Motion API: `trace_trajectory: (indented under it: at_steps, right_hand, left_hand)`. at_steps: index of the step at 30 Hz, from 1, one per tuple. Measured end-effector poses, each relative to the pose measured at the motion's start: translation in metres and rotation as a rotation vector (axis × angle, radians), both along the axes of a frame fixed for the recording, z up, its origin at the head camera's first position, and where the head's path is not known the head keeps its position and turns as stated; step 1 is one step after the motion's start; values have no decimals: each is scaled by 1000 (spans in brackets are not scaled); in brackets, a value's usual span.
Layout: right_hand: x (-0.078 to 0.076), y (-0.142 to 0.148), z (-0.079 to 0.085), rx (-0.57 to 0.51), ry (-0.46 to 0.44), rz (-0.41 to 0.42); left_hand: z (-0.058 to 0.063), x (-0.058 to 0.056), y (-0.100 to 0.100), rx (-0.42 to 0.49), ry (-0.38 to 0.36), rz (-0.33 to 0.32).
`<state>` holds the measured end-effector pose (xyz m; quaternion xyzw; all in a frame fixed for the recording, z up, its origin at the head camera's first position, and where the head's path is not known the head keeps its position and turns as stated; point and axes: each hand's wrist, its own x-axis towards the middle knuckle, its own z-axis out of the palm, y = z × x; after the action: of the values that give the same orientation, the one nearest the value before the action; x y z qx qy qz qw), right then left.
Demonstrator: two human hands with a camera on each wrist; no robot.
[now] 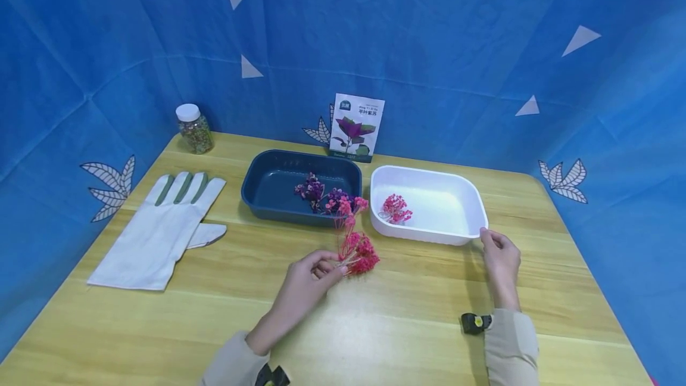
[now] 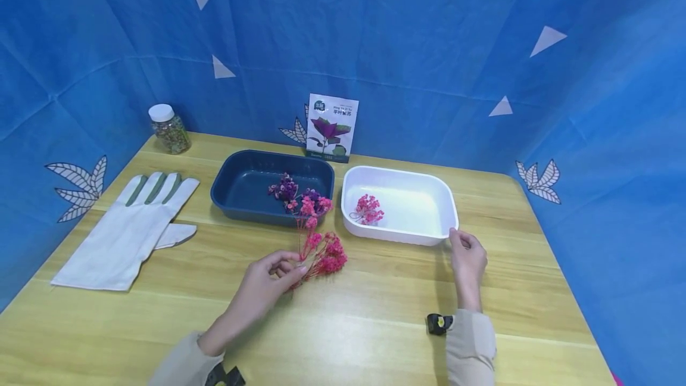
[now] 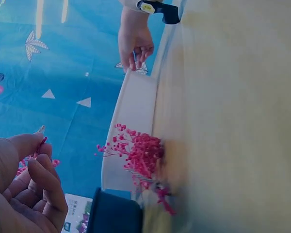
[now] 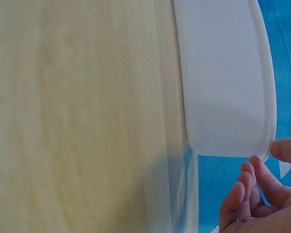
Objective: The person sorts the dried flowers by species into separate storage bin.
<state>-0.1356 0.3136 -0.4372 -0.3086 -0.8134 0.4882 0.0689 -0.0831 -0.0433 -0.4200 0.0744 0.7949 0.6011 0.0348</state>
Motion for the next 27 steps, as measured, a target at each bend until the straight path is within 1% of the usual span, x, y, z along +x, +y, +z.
trace_trajectory:
  at_steps: [5, 10, 16, 18, 21, 24, 27]
  right_hand:
    - [-1, 0, 0, 15, 4, -3]
    - [-1, 0, -1, 11, 2, -10]
    - [0, 1, -1, 5, -5, 5]
    - [0, 2, -1, 10, -6, 9]
    - [0, 2, -1, 16, -2, 10]
    - [0, 2, 0, 23, 0, 15]
    - [1, 1, 0, 16, -6, 14]
  left_hand:
    - [7, -19, 9, -44, 36, -63]
    - [13, -43, 24, -72, 61, -133]
    - [18, -72, 48, -112, 55, -194]
    - [19, -81, 56, -140, 42, -208]
    - [21, -94, 66, -181, 50, -223]
    - [22, -105, 76, -217, 60, -222]
    - [22, -115, 86, -257, 54, -212]
